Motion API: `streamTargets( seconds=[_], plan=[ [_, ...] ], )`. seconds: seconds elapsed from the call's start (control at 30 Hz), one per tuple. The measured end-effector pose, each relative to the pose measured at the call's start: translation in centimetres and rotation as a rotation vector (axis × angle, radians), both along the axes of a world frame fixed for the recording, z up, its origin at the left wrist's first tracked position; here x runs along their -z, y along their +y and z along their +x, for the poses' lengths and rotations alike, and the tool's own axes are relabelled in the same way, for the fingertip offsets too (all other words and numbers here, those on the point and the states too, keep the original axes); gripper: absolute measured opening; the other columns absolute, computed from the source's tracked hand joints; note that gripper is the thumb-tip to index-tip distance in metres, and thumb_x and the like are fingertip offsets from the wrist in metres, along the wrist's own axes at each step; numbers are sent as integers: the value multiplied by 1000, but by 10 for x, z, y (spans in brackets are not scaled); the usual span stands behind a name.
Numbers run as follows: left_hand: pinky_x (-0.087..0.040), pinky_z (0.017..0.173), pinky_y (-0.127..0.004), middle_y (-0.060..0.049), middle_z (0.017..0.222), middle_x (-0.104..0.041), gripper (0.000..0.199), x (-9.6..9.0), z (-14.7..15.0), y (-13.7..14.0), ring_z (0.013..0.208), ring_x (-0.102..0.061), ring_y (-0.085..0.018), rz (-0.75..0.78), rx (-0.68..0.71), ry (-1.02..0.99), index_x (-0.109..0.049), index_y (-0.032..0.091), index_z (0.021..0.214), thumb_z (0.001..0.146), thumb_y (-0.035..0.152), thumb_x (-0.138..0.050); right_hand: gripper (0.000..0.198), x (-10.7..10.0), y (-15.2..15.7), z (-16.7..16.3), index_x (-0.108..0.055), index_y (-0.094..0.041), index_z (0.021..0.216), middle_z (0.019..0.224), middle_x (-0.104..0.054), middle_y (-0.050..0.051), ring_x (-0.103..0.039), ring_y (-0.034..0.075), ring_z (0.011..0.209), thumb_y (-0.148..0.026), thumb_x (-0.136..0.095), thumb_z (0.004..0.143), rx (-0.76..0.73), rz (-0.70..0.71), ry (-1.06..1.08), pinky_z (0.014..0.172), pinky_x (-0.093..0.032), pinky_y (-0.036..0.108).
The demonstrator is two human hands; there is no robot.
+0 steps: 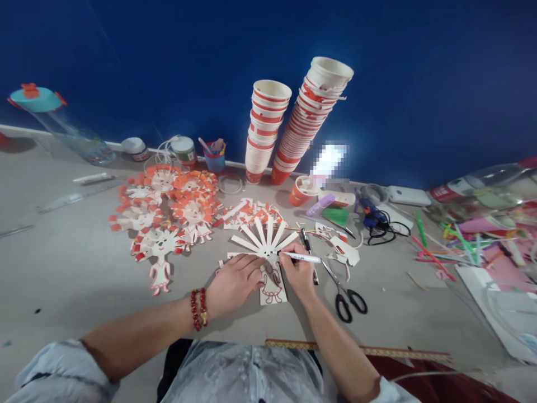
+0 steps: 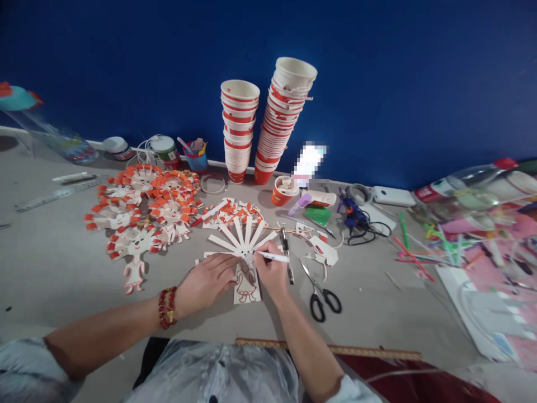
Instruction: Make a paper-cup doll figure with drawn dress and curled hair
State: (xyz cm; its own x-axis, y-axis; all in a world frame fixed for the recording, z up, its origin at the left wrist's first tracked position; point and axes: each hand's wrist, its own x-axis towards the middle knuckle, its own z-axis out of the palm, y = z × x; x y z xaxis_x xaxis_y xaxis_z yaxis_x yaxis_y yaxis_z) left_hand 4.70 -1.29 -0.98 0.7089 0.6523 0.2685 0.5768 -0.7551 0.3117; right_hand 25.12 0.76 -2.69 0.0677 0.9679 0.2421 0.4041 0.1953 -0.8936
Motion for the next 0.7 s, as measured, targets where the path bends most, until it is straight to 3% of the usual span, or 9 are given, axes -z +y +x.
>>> streamTargets(
  seconds=[0.7],
  plan=[
    [-45, 102, -43, -10, 128, -62, 13, 0, 0, 0, 120, -54, -25, 11, -6, -6, -59, 15, 102, 93, 24, -57, 13, -2, 0, -1, -51, -21, 67, 60, -49, -4, -44, 12, 55, -15, -53, 79, 21, 36, 2, 52, -34, 25]
  ],
)
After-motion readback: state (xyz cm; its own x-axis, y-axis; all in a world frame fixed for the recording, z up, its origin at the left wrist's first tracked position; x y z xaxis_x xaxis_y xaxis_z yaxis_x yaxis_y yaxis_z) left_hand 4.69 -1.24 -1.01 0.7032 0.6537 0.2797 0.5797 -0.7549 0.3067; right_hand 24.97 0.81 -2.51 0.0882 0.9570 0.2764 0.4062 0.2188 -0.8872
